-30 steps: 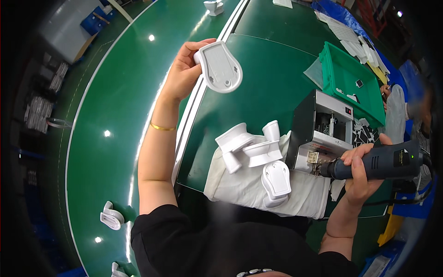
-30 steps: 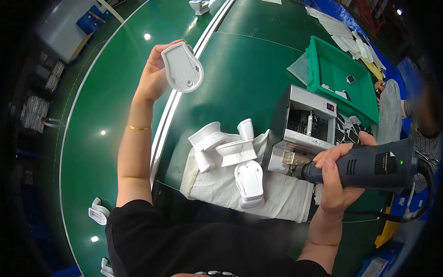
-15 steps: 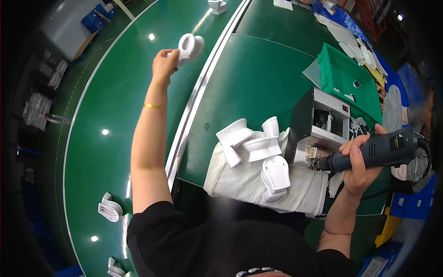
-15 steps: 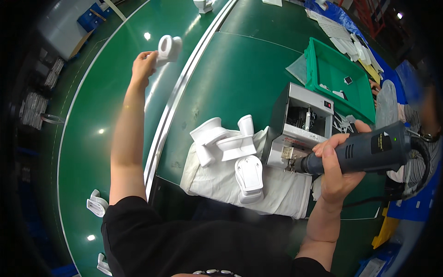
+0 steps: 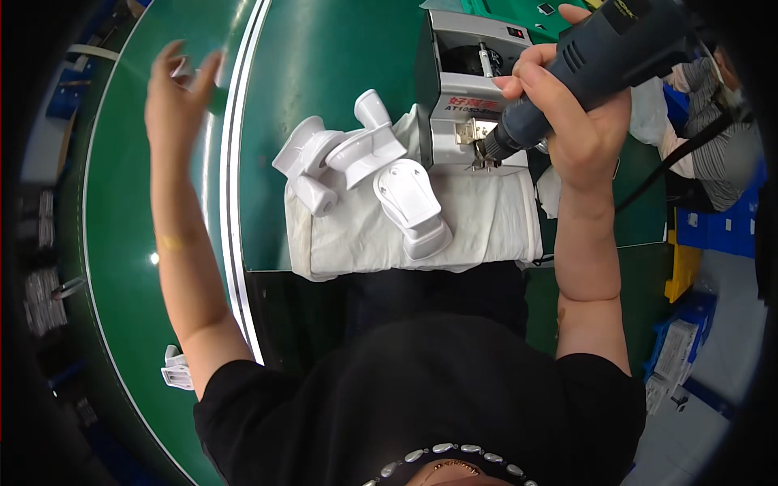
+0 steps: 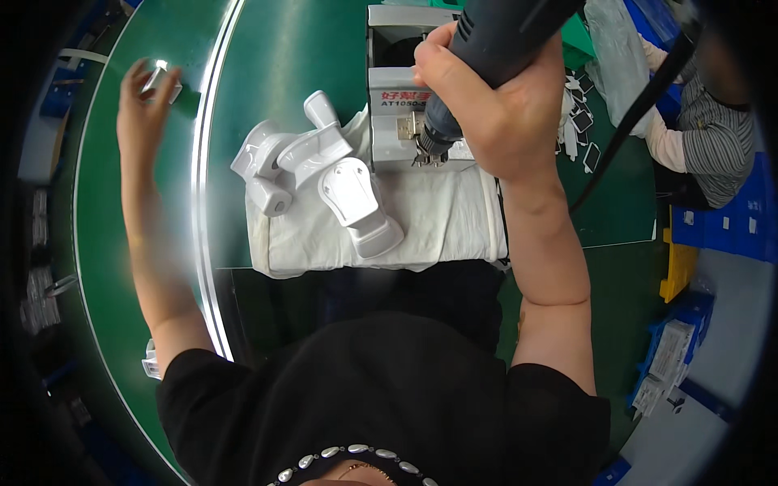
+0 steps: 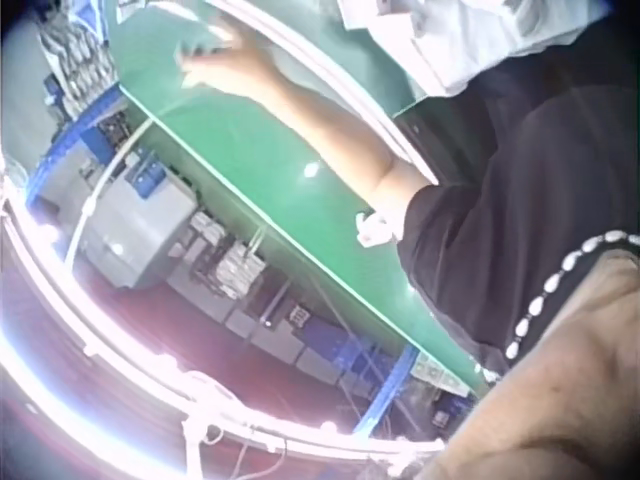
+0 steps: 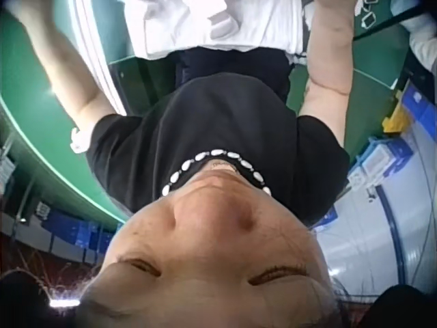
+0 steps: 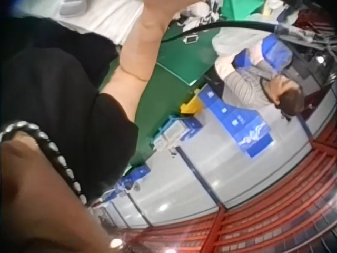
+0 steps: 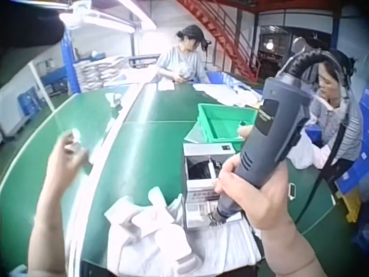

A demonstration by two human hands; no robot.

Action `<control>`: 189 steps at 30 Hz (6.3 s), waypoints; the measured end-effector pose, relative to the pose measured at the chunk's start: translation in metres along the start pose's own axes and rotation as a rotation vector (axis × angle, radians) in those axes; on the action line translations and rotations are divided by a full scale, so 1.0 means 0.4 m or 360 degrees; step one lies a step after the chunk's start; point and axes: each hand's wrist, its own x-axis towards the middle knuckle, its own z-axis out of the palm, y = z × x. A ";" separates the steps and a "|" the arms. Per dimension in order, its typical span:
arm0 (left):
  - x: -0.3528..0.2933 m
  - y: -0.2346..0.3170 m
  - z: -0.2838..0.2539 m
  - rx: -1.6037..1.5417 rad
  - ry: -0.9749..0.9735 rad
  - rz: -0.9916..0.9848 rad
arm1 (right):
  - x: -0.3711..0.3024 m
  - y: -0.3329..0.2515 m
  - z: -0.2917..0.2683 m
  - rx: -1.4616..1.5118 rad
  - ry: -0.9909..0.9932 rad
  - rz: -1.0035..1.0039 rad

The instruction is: Assembling plastic housings for electronic devices by inserting components and securing them with screws using an electric screwdriver.

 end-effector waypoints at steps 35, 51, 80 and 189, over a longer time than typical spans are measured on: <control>-0.753 0.486 0.042 -0.1161 -0.0834 0.0493 | -0.255 -0.168 -0.033 -0.0163 -0.0272 -0.0074; -0.746 0.480 0.044 -0.1190 -0.0859 0.0453 | -0.237 -0.156 -0.030 -0.0228 -0.0373 -0.0015; -0.741 0.488 0.045 -0.1179 -0.0868 0.0395 | -0.237 -0.108 0.012 0.0090 -0.0129 0.0258; -0.682 0.558 -0.091 -0.2053 -0.0813 -0.0693 | -0.397 -0.211 -0.021 -0.0220 -0.0523 0.0626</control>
